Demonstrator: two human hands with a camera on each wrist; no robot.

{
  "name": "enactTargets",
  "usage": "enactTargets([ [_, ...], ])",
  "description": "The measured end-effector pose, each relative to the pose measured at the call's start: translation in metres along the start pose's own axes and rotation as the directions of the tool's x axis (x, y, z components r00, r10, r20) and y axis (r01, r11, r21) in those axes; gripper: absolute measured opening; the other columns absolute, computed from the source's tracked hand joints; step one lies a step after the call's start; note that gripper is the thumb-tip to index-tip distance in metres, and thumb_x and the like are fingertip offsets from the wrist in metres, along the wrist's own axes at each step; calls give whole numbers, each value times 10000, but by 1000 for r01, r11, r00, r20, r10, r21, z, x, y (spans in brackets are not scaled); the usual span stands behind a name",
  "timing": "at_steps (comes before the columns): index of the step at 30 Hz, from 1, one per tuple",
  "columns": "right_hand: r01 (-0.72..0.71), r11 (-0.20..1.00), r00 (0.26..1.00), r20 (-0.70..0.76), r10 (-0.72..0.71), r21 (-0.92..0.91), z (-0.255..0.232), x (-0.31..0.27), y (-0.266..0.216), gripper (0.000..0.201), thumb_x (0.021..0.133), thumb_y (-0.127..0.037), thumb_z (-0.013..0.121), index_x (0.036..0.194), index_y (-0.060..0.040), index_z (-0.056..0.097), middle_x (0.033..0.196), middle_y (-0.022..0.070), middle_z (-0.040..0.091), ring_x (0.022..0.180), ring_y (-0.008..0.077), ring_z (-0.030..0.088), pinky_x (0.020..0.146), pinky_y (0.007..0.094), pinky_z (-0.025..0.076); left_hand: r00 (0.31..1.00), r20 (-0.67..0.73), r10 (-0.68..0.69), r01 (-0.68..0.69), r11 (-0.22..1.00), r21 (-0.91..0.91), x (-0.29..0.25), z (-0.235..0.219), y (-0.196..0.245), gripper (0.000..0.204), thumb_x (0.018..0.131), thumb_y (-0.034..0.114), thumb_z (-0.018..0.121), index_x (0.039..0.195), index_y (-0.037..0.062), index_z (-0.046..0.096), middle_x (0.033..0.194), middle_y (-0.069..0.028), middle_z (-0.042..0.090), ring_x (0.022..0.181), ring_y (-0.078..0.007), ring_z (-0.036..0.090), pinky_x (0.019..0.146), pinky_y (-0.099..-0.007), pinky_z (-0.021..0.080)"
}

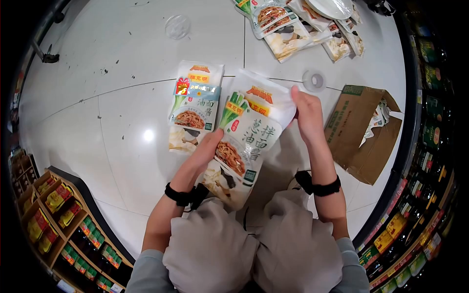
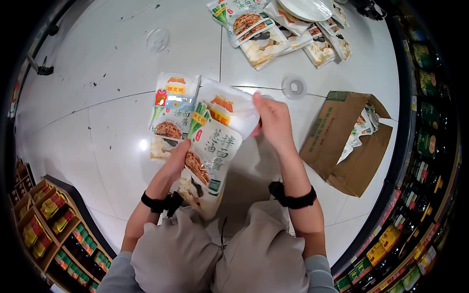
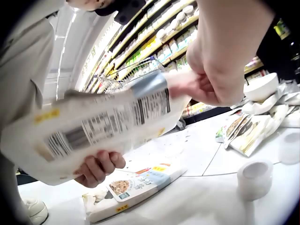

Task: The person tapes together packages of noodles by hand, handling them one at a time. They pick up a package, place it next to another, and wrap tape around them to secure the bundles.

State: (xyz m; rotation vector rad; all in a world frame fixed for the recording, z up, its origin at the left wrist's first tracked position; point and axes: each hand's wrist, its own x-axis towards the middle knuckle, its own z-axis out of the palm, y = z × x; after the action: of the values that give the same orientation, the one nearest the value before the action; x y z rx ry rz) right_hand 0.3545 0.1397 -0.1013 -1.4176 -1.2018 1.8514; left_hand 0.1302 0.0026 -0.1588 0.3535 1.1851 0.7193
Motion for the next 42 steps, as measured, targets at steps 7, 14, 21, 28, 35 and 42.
enactTargets([
  [7, 414, 910, 901, -122, -415, -39, 22, 22, 21, 347, 957, -312, 407, 1038, -10, 559, 1091, 96, 585, 886, 119, 566, 749, 231, 443, 957, 242, -160, 251, 876, -412, 21, 6, -12, 647, 909, 586, 252, 1330, 117, 396, 1204, -88, 555, 1019, -216, 584, 857, -375, 493],
  [14, 404, 898, 903, 86, -422, 172, 30, 20, 39, 178, 905, -53, 495, 1075, -9, 530, 1137, 127, 586, 1051, 168, 559, 892, 274, 435, 928, 289, -237, 353, 808, -472, 25, 9, -35, 666, 898, 613, 237, 1290, 120, 455, 1135, -88, 592, 967, -216, 602, 813, -368, 506],
  [21, 322, 786, 940, -77, -333, 529, 26, 10, 27, 481, 855, -269, 583, 1246, -34, 430, 1329, 121, 417, 1277, 187, 341, 998, 340, 333, 925, 285, -250, 362, 808, -465, 23, 11, -43, 677, 896, 622, 228, 1282, 118, 463, 1123, -90, 598, 950, -216, 605, 795, -372, 507],
  [28, 466, 883, 885, -44, -464, 49, -15, -5, 24, 525, 806, -129, 590, 1274, -12, 384, 1256, 102, 442, 1129, 186, 444, 967, 328, 340, 929, 262, -260, 353, 836, -420, 19, 9, -35, 612, 940, 526, 248, 1315, 66, 398, 1204, -87, 558, 1039, -218, 571, 905, -359, 462],
  [35, 118, 858, 993, -65, -98, 499, 43, -57, 34, 617, 793, -118, 659, 1298, -14, 320, 1152, 79, 533, 1043, 146, 495, 857, 277, 407, 973, 29, 228, -225, 971, -79, 15, 9, -54, 392, 924, 207, 285, 1127, -6, 545, 1153, -114, 576, 1040, -206, 550, 872, -328, 438],
  [42, 560, 560, 812, 270, -517, -611, 37, -55, 20, 608, 568, -210, 801, 1088, -36, 537, 1013, 132, 620, 776, 263, 638, 594, 313, 520, 939, -45, 341, -298, 872, 389, -8, 14, -33, 309, 912, 174, 453, 1163, -4, 477, 1073, -87, 568, 923, -179, 544, 822, -305, 442],
])
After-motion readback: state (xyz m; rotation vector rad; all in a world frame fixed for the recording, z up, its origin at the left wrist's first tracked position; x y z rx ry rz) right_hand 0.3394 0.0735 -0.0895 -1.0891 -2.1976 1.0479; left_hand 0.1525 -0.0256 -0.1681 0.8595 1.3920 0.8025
